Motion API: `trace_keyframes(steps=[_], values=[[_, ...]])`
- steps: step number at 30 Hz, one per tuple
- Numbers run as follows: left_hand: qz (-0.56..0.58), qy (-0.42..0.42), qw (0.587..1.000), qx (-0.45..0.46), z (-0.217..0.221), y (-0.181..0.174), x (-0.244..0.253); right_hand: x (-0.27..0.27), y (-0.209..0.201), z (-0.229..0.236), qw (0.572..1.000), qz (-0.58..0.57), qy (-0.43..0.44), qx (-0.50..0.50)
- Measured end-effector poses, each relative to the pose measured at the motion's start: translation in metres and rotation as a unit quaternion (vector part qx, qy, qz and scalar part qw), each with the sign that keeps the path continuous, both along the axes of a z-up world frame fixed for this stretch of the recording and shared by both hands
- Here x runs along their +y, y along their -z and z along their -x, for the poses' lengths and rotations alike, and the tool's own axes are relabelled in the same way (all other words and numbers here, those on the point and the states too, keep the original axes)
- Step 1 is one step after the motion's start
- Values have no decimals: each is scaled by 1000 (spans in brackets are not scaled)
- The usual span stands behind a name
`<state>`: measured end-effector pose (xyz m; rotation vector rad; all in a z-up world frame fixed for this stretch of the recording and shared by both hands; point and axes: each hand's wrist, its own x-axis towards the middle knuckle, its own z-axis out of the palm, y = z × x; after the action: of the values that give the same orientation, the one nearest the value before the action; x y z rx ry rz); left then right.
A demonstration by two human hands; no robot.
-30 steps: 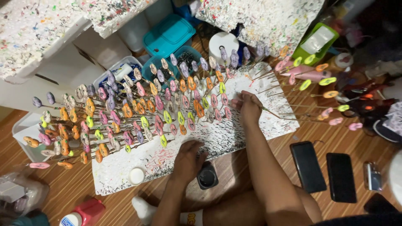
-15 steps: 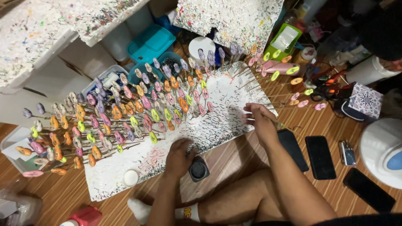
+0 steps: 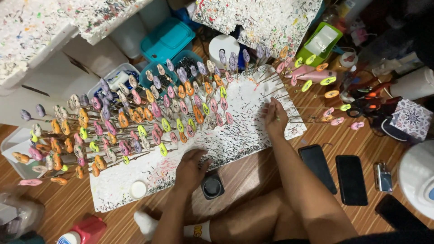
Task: Painting and detailing small fishing lures mounted on sticks.
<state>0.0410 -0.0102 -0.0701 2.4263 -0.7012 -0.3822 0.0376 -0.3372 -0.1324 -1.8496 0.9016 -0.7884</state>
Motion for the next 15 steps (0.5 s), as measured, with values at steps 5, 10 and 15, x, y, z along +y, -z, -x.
trace_keyframes(steps=[5,10,15], values=[[-2,-5,1000,-7,1,4,-3,-5,20,-15,998,53,27,-10],[0,-8,1000,-3,1,6,-1,-13,32,-31,996,39,72,26],[-9,-10,1000,6,0,3,-2,-18,31,-39,994,-9,108,16]])
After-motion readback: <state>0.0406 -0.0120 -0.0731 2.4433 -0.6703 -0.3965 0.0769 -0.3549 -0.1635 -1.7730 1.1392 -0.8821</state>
